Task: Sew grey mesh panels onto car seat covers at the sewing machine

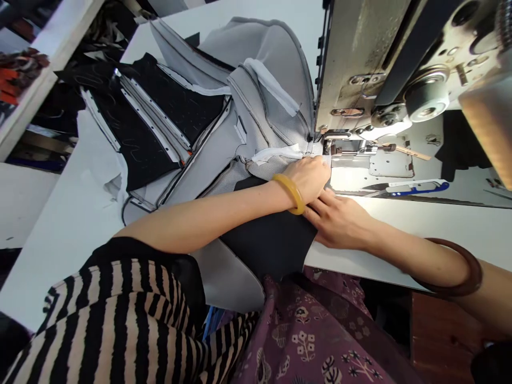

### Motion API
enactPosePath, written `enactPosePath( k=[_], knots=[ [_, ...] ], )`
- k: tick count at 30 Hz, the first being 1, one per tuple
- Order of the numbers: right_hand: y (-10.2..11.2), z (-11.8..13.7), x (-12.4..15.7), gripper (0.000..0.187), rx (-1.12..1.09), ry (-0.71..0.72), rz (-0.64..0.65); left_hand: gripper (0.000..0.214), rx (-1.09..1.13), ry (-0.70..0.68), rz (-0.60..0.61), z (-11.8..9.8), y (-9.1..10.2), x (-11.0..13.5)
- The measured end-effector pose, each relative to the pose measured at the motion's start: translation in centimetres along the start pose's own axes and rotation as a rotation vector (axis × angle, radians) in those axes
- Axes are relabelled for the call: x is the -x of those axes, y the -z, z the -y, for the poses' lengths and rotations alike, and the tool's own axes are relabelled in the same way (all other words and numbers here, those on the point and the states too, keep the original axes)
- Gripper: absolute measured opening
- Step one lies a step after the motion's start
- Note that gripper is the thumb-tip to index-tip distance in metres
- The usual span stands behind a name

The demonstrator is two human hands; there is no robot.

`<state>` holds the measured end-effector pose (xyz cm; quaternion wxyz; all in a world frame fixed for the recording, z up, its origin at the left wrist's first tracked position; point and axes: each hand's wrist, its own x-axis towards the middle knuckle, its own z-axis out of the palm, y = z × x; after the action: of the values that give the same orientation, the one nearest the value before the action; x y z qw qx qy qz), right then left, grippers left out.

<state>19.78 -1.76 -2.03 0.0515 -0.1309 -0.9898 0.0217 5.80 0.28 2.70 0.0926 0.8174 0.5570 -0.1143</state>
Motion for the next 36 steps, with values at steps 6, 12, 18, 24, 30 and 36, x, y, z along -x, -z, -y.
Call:
enactPosePath(
  k=[6, 12, 18, 24, 30, 36],
  knots=[
    [-0.3, 0.4, 0.2, 0.049, 0.016, 0.022, -0.094, 0.039, -0.036, -0.022, -0.005, 0.3, -0.2, 0.5],
    [-0.6, -0.3, -0.1, 0.039, 0.032, -0.005, -0.092, 0.04, -0.052, -0.017, -0.039, -0.5, -0.3, -0.3],
    [-1.9, -0.9, 0.6, 0.043, 0.006, 0.014, -0.224, 0.046, -0.152, -0.151, -0.106, 1.2, 1.2, 5.2],
    [-3.3, -1.4, 1.1, 0.053, -0.021, 0.076, -0.267, 0.064, -0.074, 0.597, -0.054, 9.1, -0.4, 18.7],
    [-4.0, -1.7, 1.3, 0.054, 0.013, 0.056, -0.288, 0.082, 0.041, 0.642, 0.169, 10.8, -3.8, 22.9],
    [-4.1, -1.5, 1.3, 0.051, 0.106, 0.031, -0.3, 0.074, -0.133, 0.55, 0.125, 12.2, -4.6, 22.5]
  ],
)
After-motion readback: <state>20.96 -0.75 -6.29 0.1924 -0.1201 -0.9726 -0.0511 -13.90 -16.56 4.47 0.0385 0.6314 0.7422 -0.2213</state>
